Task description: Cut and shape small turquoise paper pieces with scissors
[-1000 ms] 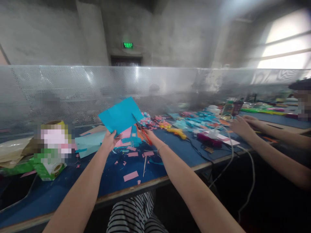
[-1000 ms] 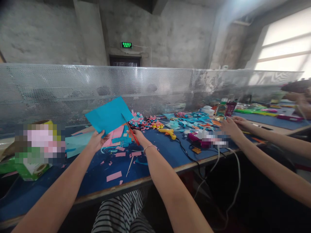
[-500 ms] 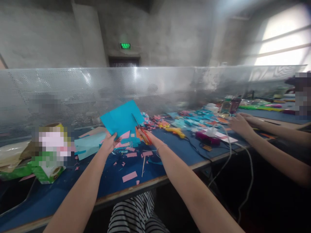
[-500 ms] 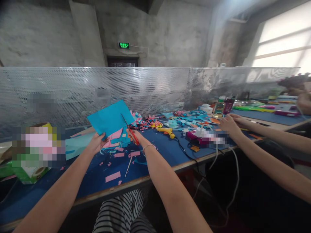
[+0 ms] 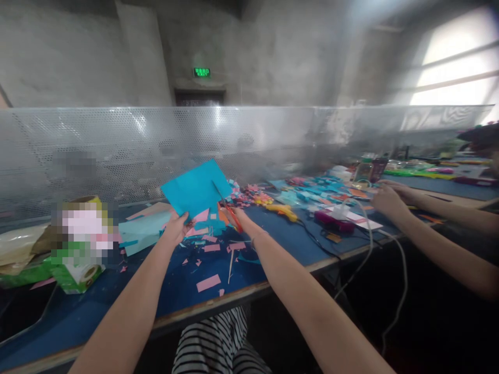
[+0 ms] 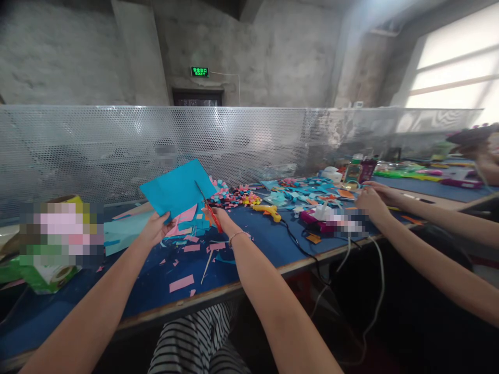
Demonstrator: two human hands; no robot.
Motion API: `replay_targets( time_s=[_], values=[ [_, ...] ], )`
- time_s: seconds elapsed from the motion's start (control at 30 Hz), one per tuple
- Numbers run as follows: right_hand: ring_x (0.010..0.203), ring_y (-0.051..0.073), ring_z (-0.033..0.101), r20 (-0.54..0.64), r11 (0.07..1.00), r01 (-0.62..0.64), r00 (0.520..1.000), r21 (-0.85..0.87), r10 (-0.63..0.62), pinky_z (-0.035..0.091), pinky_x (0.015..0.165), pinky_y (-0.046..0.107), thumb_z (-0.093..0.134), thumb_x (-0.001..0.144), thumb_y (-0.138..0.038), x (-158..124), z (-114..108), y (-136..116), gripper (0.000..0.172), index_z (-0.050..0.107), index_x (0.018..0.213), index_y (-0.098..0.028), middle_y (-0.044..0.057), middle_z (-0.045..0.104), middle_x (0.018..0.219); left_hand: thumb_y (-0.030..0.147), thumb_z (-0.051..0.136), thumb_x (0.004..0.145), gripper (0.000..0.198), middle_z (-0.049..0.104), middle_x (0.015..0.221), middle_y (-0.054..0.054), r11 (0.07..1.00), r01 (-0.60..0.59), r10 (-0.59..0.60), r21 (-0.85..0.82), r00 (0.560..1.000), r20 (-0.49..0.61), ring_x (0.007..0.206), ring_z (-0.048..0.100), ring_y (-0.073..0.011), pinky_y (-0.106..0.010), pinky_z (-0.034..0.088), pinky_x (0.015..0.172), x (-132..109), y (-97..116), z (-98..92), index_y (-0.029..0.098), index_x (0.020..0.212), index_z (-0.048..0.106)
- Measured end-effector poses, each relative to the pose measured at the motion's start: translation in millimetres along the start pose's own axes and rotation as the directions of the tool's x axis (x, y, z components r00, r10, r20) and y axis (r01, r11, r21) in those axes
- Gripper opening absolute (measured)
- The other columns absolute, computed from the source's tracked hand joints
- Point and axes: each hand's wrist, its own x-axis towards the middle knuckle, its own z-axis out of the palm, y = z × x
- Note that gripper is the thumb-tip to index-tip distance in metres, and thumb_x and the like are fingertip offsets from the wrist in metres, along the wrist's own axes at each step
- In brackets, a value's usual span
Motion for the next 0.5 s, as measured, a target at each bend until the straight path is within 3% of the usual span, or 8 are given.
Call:
replay_targets(
  time_s=[0.2,0.5],
  values=[
    [0.064,0.015,0.05,-0.026,1.0,0.02,0.999,0.016,-0.019,0.037,0.055,0.025,0.051,0.072,-0.046,3,2,6,0.034,0.06,0.077,-0.013,0.005,0.056,0.066,0.012,0.059,0.071,0.025,0.056,0.069,0.002,1.0,0.001,-0.001,0.003,1.0,0.009,0.048,0.051,-0.0074,-0.022,0.048,0.049,3,-2,-2.2,0.019,0.092,0.048],
    [0.06,0.013,0.053,0.041,0.968,-0.062,0.998,0.244,0.054,0.04,0.054,0.023,0.054,0.067,-0.054,12,6,22,0.044,0.059,0.08,-0.013,0.003,0.056,0.061,0.013,0.059,0.07,0.026,0.056,0.073,0.001,1.0,0.009,-0.009,0.03,1.0,0.003,0.049,0.052,-0.0078,-0.024,0.048,0.05,3,-3,-3.1,0.02,0.093,0.049]
  ],
)
